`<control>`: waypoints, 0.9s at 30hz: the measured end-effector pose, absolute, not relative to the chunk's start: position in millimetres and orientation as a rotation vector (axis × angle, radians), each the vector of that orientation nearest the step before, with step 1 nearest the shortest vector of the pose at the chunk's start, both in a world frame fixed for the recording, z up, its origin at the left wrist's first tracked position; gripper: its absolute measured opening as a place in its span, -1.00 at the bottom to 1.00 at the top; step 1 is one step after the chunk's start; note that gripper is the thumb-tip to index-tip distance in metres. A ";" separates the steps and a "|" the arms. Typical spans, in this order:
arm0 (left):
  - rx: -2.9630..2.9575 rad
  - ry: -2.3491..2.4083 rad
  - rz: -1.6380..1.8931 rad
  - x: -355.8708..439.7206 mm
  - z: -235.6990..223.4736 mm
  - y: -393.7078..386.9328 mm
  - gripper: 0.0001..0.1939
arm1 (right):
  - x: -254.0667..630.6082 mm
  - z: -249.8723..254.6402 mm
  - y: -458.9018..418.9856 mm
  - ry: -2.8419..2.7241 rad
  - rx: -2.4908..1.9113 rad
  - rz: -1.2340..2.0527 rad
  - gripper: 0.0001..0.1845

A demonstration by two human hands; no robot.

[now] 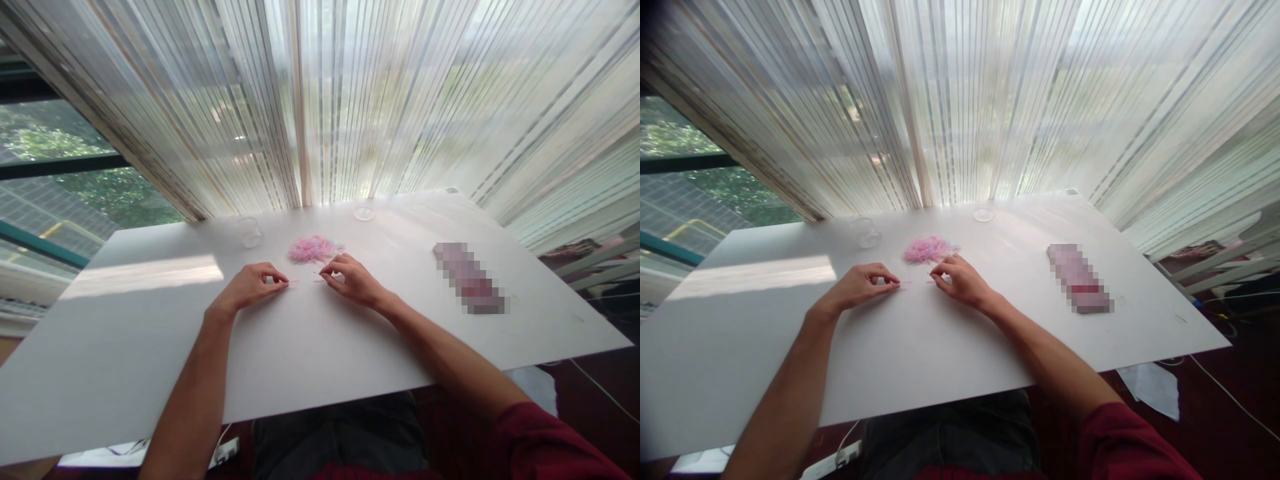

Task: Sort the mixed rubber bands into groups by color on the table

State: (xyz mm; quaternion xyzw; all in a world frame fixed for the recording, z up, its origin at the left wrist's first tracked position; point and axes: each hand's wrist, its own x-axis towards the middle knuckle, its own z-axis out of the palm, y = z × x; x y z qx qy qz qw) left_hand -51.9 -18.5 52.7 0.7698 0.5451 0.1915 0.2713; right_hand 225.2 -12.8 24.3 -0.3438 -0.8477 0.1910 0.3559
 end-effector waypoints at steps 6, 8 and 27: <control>2.066 1.505 0.460 -49.6 50.0 -18.7 -0.71 | 226.0 24.1 -12.3 -2.202 -0.874 0.495 -0.85; 2.066 1.513 0.453 -49.9 50.0 -18.4 -0.70 | 226.0 23.4 -11.8 -2.198 -0.863 0.488 -0.87; 2.213 1.361 0.611 -16.2 43.5 -26.7 -0.82 | 227.0 23.8 -9.8 -2.184 -0.875 0.442 -0.89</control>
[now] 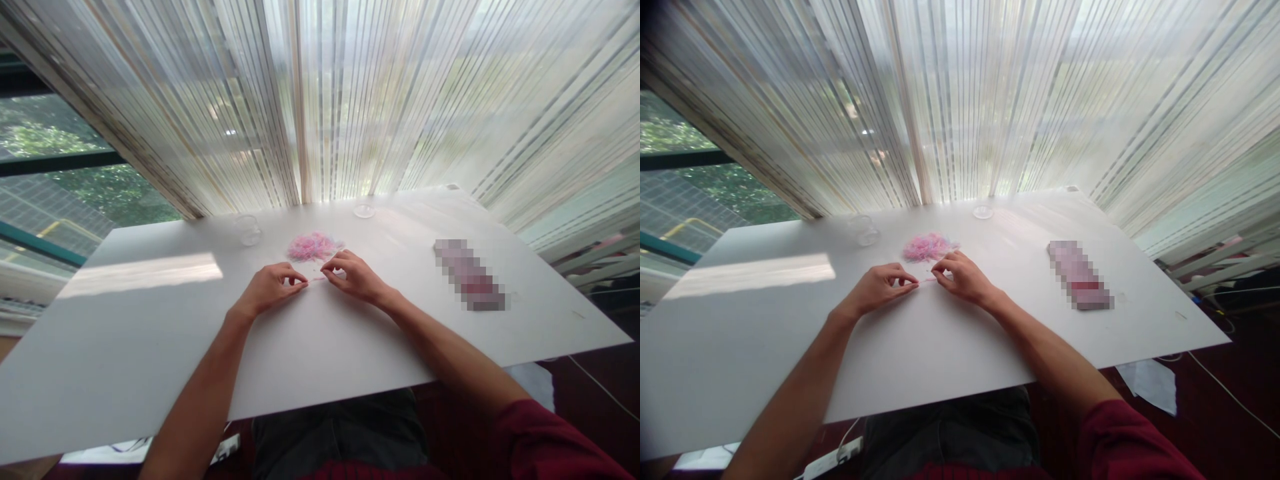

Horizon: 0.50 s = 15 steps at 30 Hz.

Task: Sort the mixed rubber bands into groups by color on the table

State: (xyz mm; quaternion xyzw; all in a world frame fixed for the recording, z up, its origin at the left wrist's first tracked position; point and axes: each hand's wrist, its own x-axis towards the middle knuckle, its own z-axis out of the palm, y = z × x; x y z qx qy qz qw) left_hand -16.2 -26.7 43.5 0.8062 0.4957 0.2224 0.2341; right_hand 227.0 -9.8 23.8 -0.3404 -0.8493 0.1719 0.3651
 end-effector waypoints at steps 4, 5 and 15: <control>2.339 1.391 0.647 4.2 34.5 -31.3 -0.88 | 228.3 24.6 -8.9 -2.172 -0.891 0.426 -0.89; 2.356 1.409 0.656 6.9 33.1 -32.0 -0.88 | 228.7 24.9 -8.8 -2.171 -0.895 0.424 -0.89; 2.396 1.490 0.632 7.6 37.2 -32.4 -0.82 | 234.8 24.7 -6.6 -2.257 -0.929 0.420 -0.91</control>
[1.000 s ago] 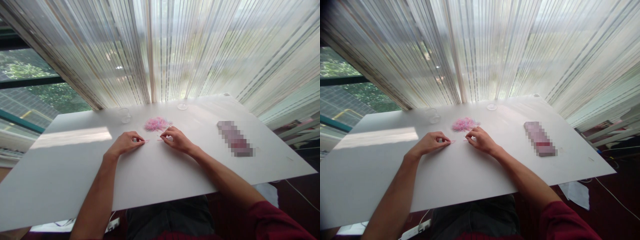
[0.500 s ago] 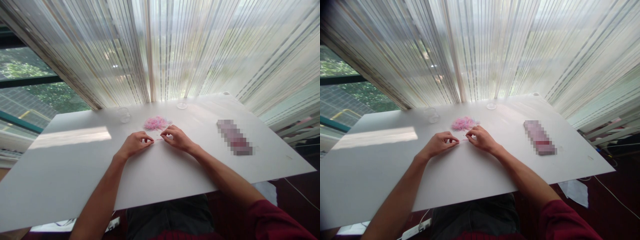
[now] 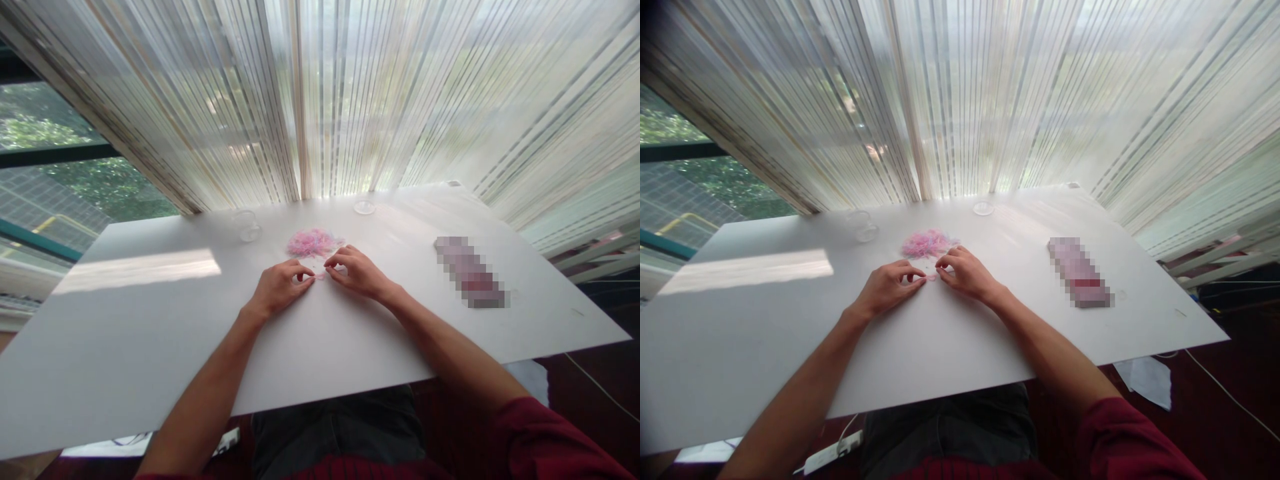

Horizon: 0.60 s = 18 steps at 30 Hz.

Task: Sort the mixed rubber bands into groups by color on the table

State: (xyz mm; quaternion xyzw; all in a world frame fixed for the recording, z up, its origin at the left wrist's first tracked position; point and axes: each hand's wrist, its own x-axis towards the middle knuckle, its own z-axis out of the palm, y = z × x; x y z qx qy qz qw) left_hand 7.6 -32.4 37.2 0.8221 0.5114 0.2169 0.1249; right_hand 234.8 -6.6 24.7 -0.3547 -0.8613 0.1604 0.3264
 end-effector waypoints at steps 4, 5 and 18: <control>2.390 1.529 0.597 8.8 39.9 -33.9 -0.81 | 238.6 26.3 -7.1 -2.291 -0.926 0.423 -0.89; 2.389 1.538 0.588 9.3 40.0 -34.4 -0.79 | 239.1 26.8 -7.4 -2.301 -0.920 0.422 -0.89; 2.404 1.533 0.563 14.0 37.4 -34.2 -0.78 | 231.9 25.6 -8.2 -2.392 -0.944 0.375 -0.91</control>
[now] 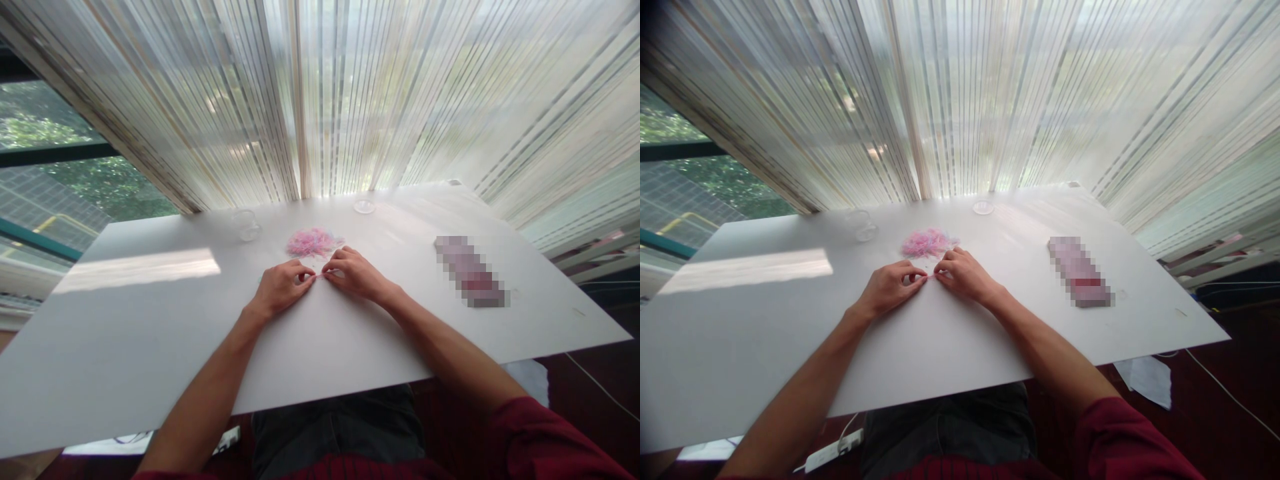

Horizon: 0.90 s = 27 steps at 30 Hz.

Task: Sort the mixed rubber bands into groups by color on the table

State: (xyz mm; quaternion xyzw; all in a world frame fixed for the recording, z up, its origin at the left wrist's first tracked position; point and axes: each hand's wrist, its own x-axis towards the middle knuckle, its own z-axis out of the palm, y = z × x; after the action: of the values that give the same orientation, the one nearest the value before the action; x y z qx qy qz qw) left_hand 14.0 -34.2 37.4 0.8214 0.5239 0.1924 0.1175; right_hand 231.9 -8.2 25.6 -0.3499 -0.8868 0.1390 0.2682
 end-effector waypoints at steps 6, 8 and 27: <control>2.400 1.527 0.567 13.1 38.0 -33.9 -0.80 | 233.9 25.5 -6.9 -2.403 -0.943 0.356 -0.91; 2.400 1.523 0.581 12.3 38.8 -34.1 -0.80 | 236.3 25.4 -4.9 -2.392 -0.946 0.337 -0.90; 2.397 1.519 0.645 15.6 33.5 -33.6 -0.75 | 246.4 21.1 5.5 -2.256 -1.114 0.264 -0.80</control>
State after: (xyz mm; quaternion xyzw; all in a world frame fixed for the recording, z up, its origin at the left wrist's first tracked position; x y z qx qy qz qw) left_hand 15.6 -33.6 33.5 0.8183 0.5183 0.2201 0.1154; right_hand 246.4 5.5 21.1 -0.4199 -0.8504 0.0996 0.3011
